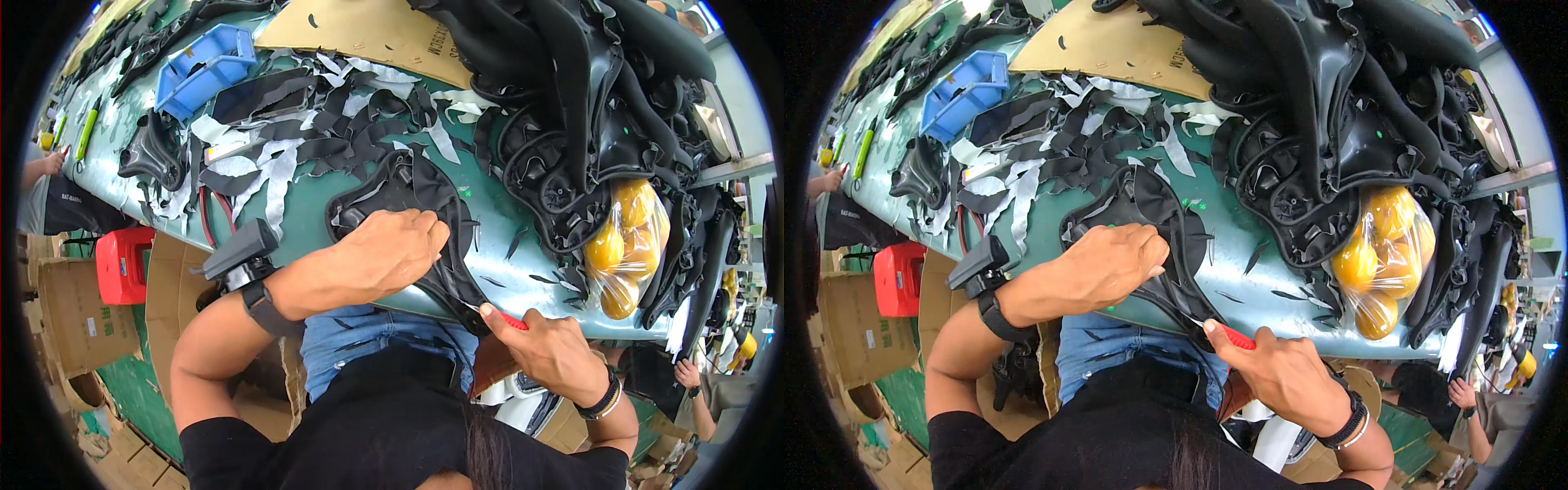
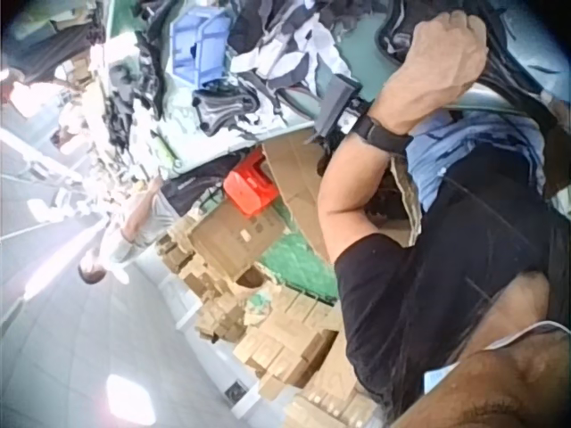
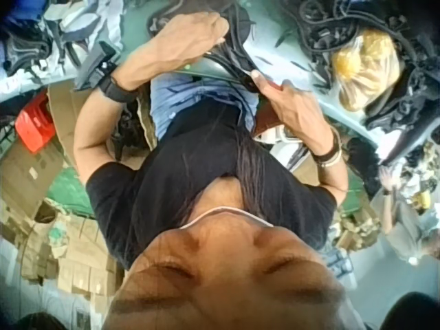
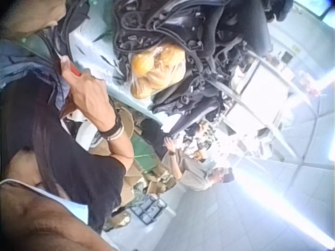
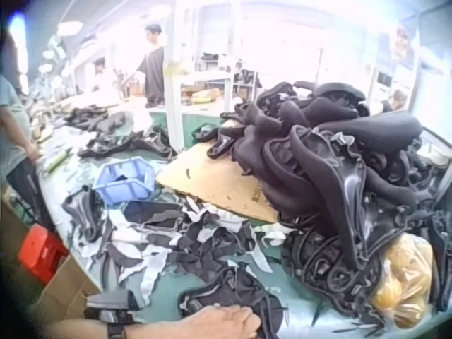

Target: Trimming excess material from bicycle saddles using a utility knife in a manufacturing facility.

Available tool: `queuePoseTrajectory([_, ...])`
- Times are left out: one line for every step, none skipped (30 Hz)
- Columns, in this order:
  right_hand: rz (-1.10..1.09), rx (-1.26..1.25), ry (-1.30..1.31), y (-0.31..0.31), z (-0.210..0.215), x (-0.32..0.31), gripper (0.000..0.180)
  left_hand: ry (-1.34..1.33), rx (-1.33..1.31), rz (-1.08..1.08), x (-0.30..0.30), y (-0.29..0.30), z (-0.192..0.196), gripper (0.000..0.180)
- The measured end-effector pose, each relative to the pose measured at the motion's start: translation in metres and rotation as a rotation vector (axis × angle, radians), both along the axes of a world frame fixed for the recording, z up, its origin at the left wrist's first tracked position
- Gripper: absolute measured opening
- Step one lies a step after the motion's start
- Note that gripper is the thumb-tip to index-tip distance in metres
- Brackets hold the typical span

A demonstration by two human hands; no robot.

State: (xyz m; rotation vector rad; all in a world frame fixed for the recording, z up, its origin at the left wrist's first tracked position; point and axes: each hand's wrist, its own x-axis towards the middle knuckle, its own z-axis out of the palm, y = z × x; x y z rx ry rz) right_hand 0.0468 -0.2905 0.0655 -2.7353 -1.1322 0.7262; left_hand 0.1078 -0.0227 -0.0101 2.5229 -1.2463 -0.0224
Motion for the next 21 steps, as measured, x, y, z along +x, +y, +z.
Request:
queuePoseTrajectory([-0.005, -0.001, -0.010, -0.003, -0.001, -0.002, 0.065, 0.027, -0.107, 0.054, -0.003, -0.004, -0.002, 0.017])
queuePoseTrajectory([-0.040, -0.002, -0.022, -0.006, -0.005, -0.004, 0.065, 0.056, -0.214, 0.107, -0.005, -0.008, -0.003, 0.017])
queuePoseTrajectory([-0.074, -0.003, -0.033, -0.007, -0.007, -0.004, 0.065, 0.048, -0.214, 0.103, -0.006, -0.010, -0.003, 0.017])
queuePoseTrajectory([-0.079, -0.004, -0.028, -0.006, -0.006, -0.007, 0.065, -0.004, -0.284, 0.170, -0.014, -0.012, -0.005, 0.016])
queuePoseTrajectory([-0.061, -0.004, -0.067, -0.006, -0.006, -0.009, 0.065, -0.055, -0.353, 0.237, -0.019, -0.014, -0.006, 0.015])
queuePoseTrajectory([-0.043, -0.005, -0.106, -0.005, -0.006, -0.011, 0.066, -0.052, -0.250, 0.275, -0.018, -0.017, -0.007, 0.016])
queuePoseTrajectory([-0.042, -0.005, -0.112, -0.007, -0.005, -0.006, 0.066, -0.057, -0.251, 0.276, -0.012, -0.018, -0.008, 0.016])
queuePoseTrajectory([0.017, 0.015, -0.150, -0.009, -0.005, 0.001, 0.066, 0.039, -0.290, 0.229, -0.006, -0.019, -0.008, 0.016])
queuePoseTrajectory([0.075, 0.035, -0.189, -0.010, -0.003, 0.004, 0.066, 0.135, -0.328, 0.181, -0.002, -0.020, -0.010, 0.016])
queuePoseTrajectory([0.075, 0.026, -0.207, -0.010, -0.002, 0.004, 0.066, 0.116, -0.362, 0.155, -0.001, -0.023, -0.013, 0.017])
queuePoseTrajectory([0.073, 0.030, -0.212, -0.011, -0.004, 0.006, 0.066, 0.111, -0.358, 0.152, -0.001, -0.024, -0.013, 0.017])
queuePoseTrajectory([0.083, 0.034, -0.243, -0.011, -0.009, 0.011, 0.066, 0.096, -0.351, 0.163, 0.000, -0.024, -0.012, 0.017])
queuePoseTrajectory([0.098, 0.038, -0.274, -0.012, -0.013, 0.013, 0.066, 0.079, -0.345, 0.178, -0.001, -0.024, -0.011, 0.017])
queuePoseTrajectory([0.101, 0.038, -0.270, -0.011, -0.015, 0.014, 0.065, 0.074, -0.341, 0.185, -0.002, -0.024, -0.010, 0.017])
queuePoseTrajectory([0.110, 0.044, -0.273, -0.013, -0.012, 0.013, 0.065, 0.059, -0.306, 0.219, -0.003, -0.025, -0.009, 0.016])
queuePoseTrajectory([0.062, 0.031, -0.237, -0.016, -0.010, 0.012, 0.064, 0.045, -0.264, 0.266, -0.004, -0.023, -0.009, 0.016])
queuePoseTrajectory([0.024, 0.025, -0.212, -0.018, -0.009, 0.012, 0.062, 0.027, -0.248, 0.296, -0.003, -0.019, -0.006, 0.016])
queuePoseTrajectory([0.015, 0.052, -0.224, -0.022, -0.012, 0.011, 0.058, 0.163, -0.442, 0.452, -0.002, -0.016, -0.005, 0.015])
queuePoseTrajectory([0.009, 0.051, -0.177, -0.020, -0.008, 0.015, 0.056, 0.282, -0.644, 0.605, 0.002, -0.010, -0.003, 0.016])
queuePoseTrajectory([-0.076, 0.247, -0.139, -0.022, -0.015, 0.017, 0.053, 0.375, -0.747, 0.645, -0.007, -0.007, 0.008, 0.017])
queuePoseTrajectory([-0.152, 0.444, -0.091, -0.021, -0.026, 0.018, 0.051, 0.331, -0.843, 0.651, -0.013, -0.004, 0.015, 0.019])
